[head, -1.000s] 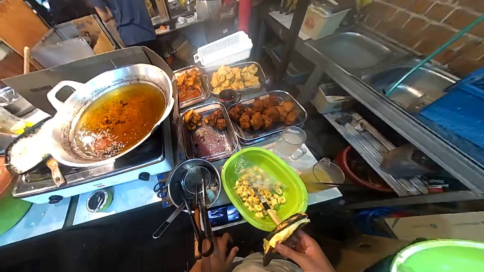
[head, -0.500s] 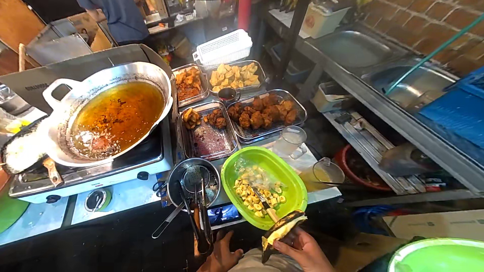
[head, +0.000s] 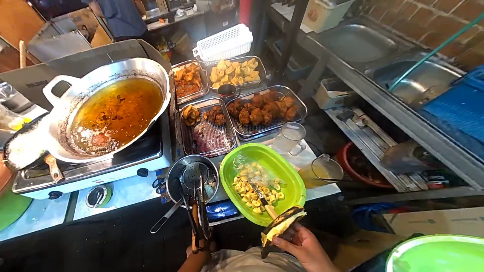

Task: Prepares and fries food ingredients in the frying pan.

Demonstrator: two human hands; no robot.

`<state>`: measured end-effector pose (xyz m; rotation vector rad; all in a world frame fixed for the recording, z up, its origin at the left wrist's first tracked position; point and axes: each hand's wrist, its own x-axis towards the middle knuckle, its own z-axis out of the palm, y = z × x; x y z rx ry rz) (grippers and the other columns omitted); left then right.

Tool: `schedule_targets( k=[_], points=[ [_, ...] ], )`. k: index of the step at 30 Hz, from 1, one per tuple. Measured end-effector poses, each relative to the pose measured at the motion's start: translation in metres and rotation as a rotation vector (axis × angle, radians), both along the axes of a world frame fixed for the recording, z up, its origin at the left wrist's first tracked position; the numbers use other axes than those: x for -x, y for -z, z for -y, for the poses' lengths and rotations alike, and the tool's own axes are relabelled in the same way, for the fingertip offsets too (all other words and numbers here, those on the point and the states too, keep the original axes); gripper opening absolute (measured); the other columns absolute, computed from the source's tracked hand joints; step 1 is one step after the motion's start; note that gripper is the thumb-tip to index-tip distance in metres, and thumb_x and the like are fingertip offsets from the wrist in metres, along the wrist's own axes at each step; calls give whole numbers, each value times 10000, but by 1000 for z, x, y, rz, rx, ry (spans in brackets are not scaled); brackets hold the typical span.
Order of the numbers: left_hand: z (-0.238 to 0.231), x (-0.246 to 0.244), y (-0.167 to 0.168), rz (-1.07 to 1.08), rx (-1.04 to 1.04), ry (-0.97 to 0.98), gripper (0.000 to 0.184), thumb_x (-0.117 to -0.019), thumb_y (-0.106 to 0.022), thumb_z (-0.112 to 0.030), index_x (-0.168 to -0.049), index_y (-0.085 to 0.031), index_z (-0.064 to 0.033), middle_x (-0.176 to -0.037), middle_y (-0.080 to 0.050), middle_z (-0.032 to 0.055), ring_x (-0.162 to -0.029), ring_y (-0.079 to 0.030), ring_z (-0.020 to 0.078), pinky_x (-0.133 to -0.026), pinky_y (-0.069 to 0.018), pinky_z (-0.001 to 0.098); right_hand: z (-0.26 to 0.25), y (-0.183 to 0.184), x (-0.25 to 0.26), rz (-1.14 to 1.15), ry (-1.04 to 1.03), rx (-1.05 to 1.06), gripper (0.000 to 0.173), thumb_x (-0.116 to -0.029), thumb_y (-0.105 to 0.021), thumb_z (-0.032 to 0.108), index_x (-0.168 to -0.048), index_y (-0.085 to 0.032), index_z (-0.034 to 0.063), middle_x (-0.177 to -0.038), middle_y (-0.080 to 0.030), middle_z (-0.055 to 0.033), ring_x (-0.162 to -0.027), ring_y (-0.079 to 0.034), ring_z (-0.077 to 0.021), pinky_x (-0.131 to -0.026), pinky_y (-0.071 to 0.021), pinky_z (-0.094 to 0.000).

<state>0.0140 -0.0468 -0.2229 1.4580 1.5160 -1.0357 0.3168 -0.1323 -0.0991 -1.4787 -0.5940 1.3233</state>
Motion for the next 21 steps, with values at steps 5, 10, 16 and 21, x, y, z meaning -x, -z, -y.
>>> schedule_targets(
  k=[5,10,16,21],
  points=[
    [-2,-8,2,569,-342,231,308,-994,-555,-307,-1179,-718,-122,-1209,-706,133,-1147,-671,309,-984,-534,544,3,6,-4,-9,16,-20,678,-740,-905,110,-1297,-544,-30,-1049,-749,-127,-904,-751,-242,-808,-653,-376],
    [14,-30,-13,870,-797,317,280,-928,-681,-428,-1095,-739,-211,-1491,-534,108,-946,-728,208,-706,-626,384,2,3,-5,-10,27,-25,650,-735,-904,90,-1272,-555,-24,-1027,-755,-119,-893,-753,-228,-797,-652,-365],
    [5,-45,-15,653,-579,321,541,-933,-606,-526,-1377,-633,-218,-1722,-82,156,-945,-733,263,-712,-610,404,1,4,-7,-11,23,-33,665,-738,-906,107,-1281,-549,-32,-1046,-752,-133,-907,-755,-243,-810,-653,-372],
    [3,-46,-25,609,-596,336,527,-932,-592,-518,-1352,-650,-204,-1714,-161,131,-882,-738,244,-691,-603,408,2,2,-8,-17,18,-49,645,-740,-903,84,-1269,-552,-29,-1024,-752,-123,-887,-754,-234,-813,-651,-370]
  ],
)
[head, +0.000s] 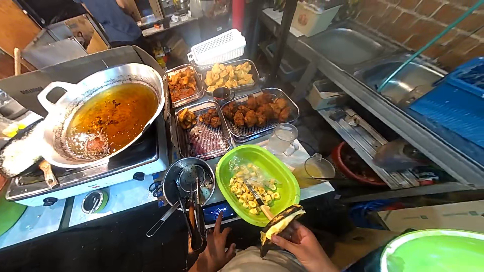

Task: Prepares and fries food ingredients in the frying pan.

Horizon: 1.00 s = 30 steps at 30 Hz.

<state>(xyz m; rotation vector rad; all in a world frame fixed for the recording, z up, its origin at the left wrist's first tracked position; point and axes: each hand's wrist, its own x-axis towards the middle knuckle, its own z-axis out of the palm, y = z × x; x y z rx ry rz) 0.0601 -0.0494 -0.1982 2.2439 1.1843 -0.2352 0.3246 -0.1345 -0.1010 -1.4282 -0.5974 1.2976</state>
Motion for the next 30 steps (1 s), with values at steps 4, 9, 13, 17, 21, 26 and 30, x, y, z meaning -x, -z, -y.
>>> schedule_targets(
  k=[4,9,13,17,21,26,30],
  points=[
    [5,10,5,15,-54,-13,537,-921,-588,-557,-1331,-660,-218,-1699,-204,154,-917,-736,244,-708,-606,397,0,2,-2,1,7,5,654,-744,-901,83,-1282,-549,-34,-1044,-750,-137,-916,-753,-246,-835,-650,-376],
    [6,11,8,62,-77,-28,527,-915,-616,-541,-1313,-666,-199,-1677,-244,193,-924,-740,266,-701,-616,403,-1,3,-1,26,-2,7,680,-734,-912,117,-1284,-542,-33,-1050,-743,-135,-929,-750,-245,-835,-651,-385],
    [2,1,1,38,-18,-18,525,-929,-612,-511,-1345,-645,-192,-1700,-184,175,-887,-742,259,-691,-611,407,-2,4,0,14,-12,7,690,-734,-913,106,-1295,-537,-36,-1066,-743,-144,-945,-751,-258,-851,-651,-398],
    [-3,-7,1,10,7,1,532,-933,-595,-520,-1356,-629,-199,-1703,-167,174,-972,-729,279,-725,-612,417,-2,3,0,12,-14,-2,679,-736,-913,110,-1287,-544,-36,-1053,-744,-145,-921,-752,-254,-833,-651,-383],
    [-5,-11,1,26,7,-3,528,-927,-599,-514,-1345,-637,-194,-1704,-168,169,-1056,-710,296,-778,-610,429,-1,3,2,14,-10,0,682,-731,-915,113,-1285,-545,-34,-1043,-747,-140,-908,-752,-249,-814,-653,-374],
    [-8,-13,2,5,26,22,542,-925,-603,-514,-1347,-630,-175,-1696,-185,181,-1084,-697,298,-819,-602,429,3,3,3,7,-1,2,671,-734,-913,95,-1284,-552,-31,-1046,-749,-138,-912,-754,-245,-831,-653,-372],
    [-5,-10,7,20,-19,53,557,-916,-610,-534,-1337,-637,-171,-1692,-202,179,-1055,-705,290,-791,-607,424,4,4,4,5,8,-4,666,-743,-909,96,-1290,-552,-33,-1065,-750,-142,-934,-755,-251,-841,-652,-375]
  ],
)
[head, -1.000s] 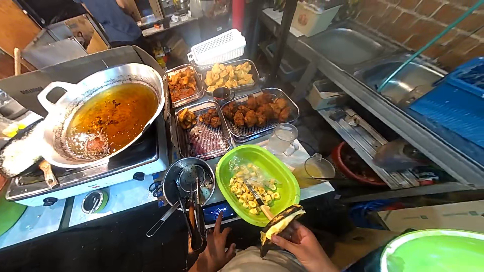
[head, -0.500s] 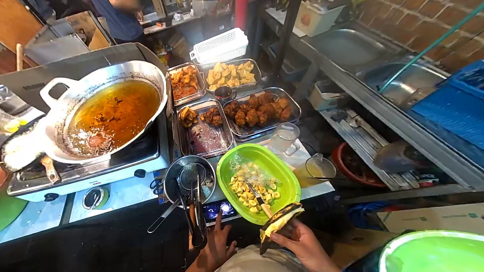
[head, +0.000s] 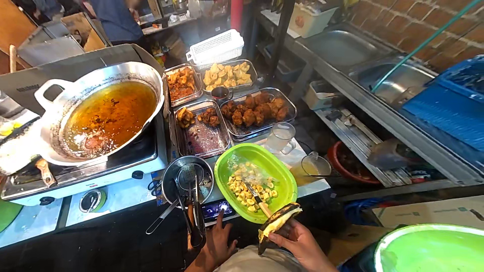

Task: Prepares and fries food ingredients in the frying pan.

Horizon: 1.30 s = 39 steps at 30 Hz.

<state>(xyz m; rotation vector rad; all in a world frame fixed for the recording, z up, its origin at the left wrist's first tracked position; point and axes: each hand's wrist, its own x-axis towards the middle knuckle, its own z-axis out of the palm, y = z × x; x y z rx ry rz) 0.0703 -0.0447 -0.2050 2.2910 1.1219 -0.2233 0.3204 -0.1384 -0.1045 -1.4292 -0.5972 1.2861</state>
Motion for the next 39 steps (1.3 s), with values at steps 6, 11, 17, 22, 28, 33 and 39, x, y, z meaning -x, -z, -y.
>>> schedule_targets(
  k=[6,11,17,22,28,33,39],
  points=[
    [7,1,0,-45,55,41,555,-934,-608,-549,-1362,-627,-196,-1709,-163,146,-1065,-706,309,-764,-616,447,0,-1,2,2,14,-3,662,-744,-907,101,-1287,-554,-32,-1059,-750,-137,-917,-755,-250,-810,-656,-372],
    [5,-1,-1,-47,50,36,547,-928,-616,-546,-1356,-631,-206,-1702,-197,140,-1073,-705,312,-771,-617,453,-2,-2,4,8,11,-9,662,-745,-906,94,-1286,-548,-36,-1047,-747,-133,-906,-751,-247,-808,-655,-375],
    [2,-3,3,3,9,58,533,-945,-576,-548,-1303,-661,-162,-1694,-233,135,-1098,-698,289,-792,-612,423,-4,-3,5,3,11,-4,664,-744,-908,96,-1285,-548,-37,-1044,-746,-137,-907,-752,-246,-815,-654,-372],
    [-1,-3,4,-6,36,75,524,-952,-562,-561,-1223,-689,-130,-1691,-248,119,-1123,-689,286,-809,-608,430,-4,-1,6,3,19,-8,668,-738,-912,103,-1282,-550,-35,-1047,-746,-144,-909,-752,-254,-809,-654,-373],
    [-2,-2,5,14,47,83,531,-950,-567,-561,-1201,-689,-109,-1678,-271,146,-1126,-688,299,-821,-605,428,-6,-2,8,-5,18,-12,676,-738,-913,109,-1286,-546,-36,-1058,-744,-149,-928,-753,-257,-831,-652,-374],
    [-3,-3,5,28,44,84,528,-949,-577,-556,-1191,-692,-101,-1680,-268,143,-1131,-686,293,-828,-605,424,-8,-2,9,-7,11,-13,671,-744,-909,100,-1291,-545,-37,-1065,-747,-154,-928,-753,-261,-825,-652,-377],
    [-5,-7,-1,-12,92,73,551,-947,-577,-570,-1228,-687,-109,-1688,-253,128,-1125,-685,327,-828,-602,474,-8,-2,11,17,8,12,710,-736,-919,145,-1303,-536,-45,-1079,-742,-154,-941,-750,-267,-816,-655,-391]
  ],
)
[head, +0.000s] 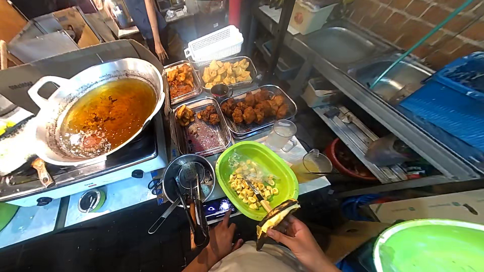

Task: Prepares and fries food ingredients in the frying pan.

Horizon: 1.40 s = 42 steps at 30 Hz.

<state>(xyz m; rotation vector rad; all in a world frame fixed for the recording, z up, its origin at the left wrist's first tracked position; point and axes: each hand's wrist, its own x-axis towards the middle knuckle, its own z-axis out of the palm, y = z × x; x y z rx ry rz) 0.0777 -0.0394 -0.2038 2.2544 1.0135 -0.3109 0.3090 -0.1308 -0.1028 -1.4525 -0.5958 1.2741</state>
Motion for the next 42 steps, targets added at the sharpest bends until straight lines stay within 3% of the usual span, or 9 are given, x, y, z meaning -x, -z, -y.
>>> schedule_targets(
  k=[17,21,23,27,29,32,37,41,42],
  points=[
    [2,0,4,9,-45,21,549,-949,-549,-573,-1208,-686,-109,-1688,-255,125,-1088,-698,310,-791,-606,452,5,2,2,-1,6,-2,723,-727,-927,149,-1309,-543,-40,-1068,-746,-159,-945,-753,-273,-836,-654,-386],
    [5,-1,4,35,-82,-2,507,-953,-551,-547,-1208,-685,-130,-1678,-281,120,-1038,-714,284,-771,-611,437,5,0,2,6,20,1,693,-723,-927,138,-1281,-554,-32,-1044,-745,-148,-907,-751,-261,-794,-656,-376],
    [6,0,-3,93,-98,-40,448,-977,-549,-505,-1206,-682,-143,-1609,-404,114,-1029,-716,273,-783,-614,429,6,-1,1,19,27,-13,679,-734,-918,135,-1284,-556,-33,-1050,-746,-146,-907,-750,-256,-796,-654,-369],
    [6,-1,-37,376,100,-210,396,-1056,-491,-432,-1270,-676,-155,-1236,-685,46,-992,-698,152,-901,-590,365,1,-4,-2,25,41,-27,673,-754,-902,124,-1304,-551,-39,-1081,-747,-145,-947,-751,-258,-832,-655,-382],
    [5,-5,-60,602,296,-282,374,-1075,-504,-368,-1307,-664,-123,-1186,-709,39,-1023,-693,117,-941,-583,336,-2,-9,-2,26,27,-36,678,-758,-900,134,-1310,-545,-36,-1075,-749,-142,-937,-754,-261,-816,-658,-385],
    [4,-16,-86,875,474,-316,362,-1072,-540,-267,-1360,-631,-67,-1168,-707,71,-943,-699,149,-819,-612,335,-7,-16,3,-2,11,-75,653,-766,-902,118,-1297,-554,-37,-1065,-746,-153,-925,-751,-270,-817,-656,-386],
    [0,-31,-109,968,460,-411,247,-1036,-618,-210,-1194,-698,-37,-1012,-731,54,-828,-697,130,-741,-606,294,-11,-23,3,-145,25,-155,643,-791,-878,89,-1311,-527,-54,-1106,-719,-194,-955,-733,-292,-823,-644,-412],
    [-13,-36,-134,1011,407,-344,375,-1023,-638,-196,-1358,-594,-34,-997,-712,66,-803,-688,150,-703,-605,305,-12,-41,5,-170,-45,-196,617,-780,-877,45,-1292,-546,-48,-1123,-726,-183,-994,-738,-287,-886,-640,-423],
    [-20,-36,-138,1015,339,-292,360,-1022,-640,-208,-1340,-621,-40,-992,-715,57,-793,-685,137,-694,-605,296,-15,-47,6,-148,-73,-209,619,-779,-874,31,-1301,-550,-44,-1149,-728,-171,-1027,-738,-282,-919,-635,-420]
  ],
)
